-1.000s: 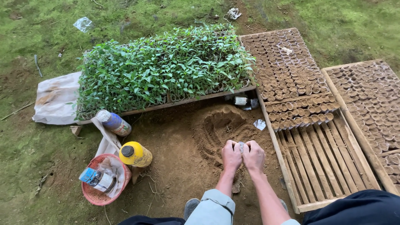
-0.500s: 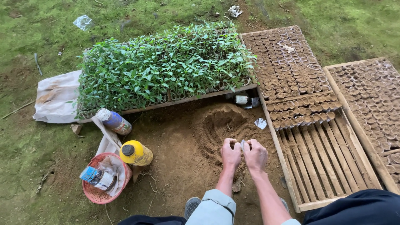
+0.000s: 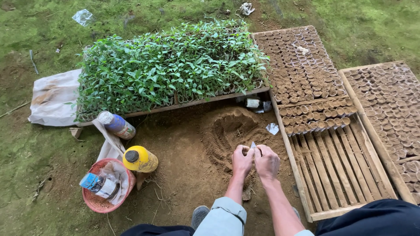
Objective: Folding small paper sheets into cylindrical containers, filling them with soil, and arranging them in a wooden tray.
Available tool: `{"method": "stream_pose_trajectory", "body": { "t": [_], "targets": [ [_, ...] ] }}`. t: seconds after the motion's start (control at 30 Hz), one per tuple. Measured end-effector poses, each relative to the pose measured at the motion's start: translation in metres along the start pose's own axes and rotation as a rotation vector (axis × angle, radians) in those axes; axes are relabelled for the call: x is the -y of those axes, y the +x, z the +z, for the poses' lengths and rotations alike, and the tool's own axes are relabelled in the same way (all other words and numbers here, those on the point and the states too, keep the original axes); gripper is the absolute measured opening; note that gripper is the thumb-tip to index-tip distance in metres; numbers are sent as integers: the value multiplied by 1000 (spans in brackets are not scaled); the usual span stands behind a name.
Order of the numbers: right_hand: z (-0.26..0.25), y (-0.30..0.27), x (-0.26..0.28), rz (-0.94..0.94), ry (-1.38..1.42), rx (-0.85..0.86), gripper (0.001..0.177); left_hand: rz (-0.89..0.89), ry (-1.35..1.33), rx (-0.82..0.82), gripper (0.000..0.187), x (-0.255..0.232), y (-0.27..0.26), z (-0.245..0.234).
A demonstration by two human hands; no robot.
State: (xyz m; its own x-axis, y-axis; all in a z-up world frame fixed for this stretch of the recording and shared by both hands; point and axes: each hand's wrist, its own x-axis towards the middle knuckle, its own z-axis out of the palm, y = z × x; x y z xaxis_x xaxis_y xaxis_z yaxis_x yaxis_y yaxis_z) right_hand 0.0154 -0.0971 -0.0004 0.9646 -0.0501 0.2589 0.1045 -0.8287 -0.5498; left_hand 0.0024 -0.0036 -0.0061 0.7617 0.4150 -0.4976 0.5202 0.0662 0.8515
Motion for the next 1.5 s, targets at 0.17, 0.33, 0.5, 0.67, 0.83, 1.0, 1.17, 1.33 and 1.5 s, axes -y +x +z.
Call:
{"method": "stream_pose_trajectory", "body": {
  "t": [0.17, 0.33, 0.5, 0.67, 0.83, 1.0, 1.17, 1.33, 1.5],
  "targets": [
    [5, -1, -2, 5, 46, 34, 4, 91, -30, -83, 15, -2, -3, 0],
    [2, -1, 10, 55, 75, 85, 4, 127, 3, -146, 7, -6, -3, -8],
    [6, 2, 13, 187, 151, 136, 9, 91, 151, -159, 4, -5, 5, -22],
    [33, -11, 10, 108, 216, 139, 23, 49, 262, -241, 5, -20, 13, -61],
    [36, -62, 37, -70, 131, 63, 53, 27, 317, -331, 4, -33, 29, -98],
    [73, -110, 23, -372, -221, 175, 88, -54, 287, -311, 18, -46, 35, -115],
    [101, -53, 34, -449, -116, 229, 79, 65, 248, -363, 13, -26, 43, -119],
    [153, -2, 23, -570, -164, 72, 65, -85, 367, -347, 6, -22, 57, -124],
    [168, 25, -11, -751, -371, 22, 37, -123, 395, -308, 5, -27, 57, -127]
  ]
}}
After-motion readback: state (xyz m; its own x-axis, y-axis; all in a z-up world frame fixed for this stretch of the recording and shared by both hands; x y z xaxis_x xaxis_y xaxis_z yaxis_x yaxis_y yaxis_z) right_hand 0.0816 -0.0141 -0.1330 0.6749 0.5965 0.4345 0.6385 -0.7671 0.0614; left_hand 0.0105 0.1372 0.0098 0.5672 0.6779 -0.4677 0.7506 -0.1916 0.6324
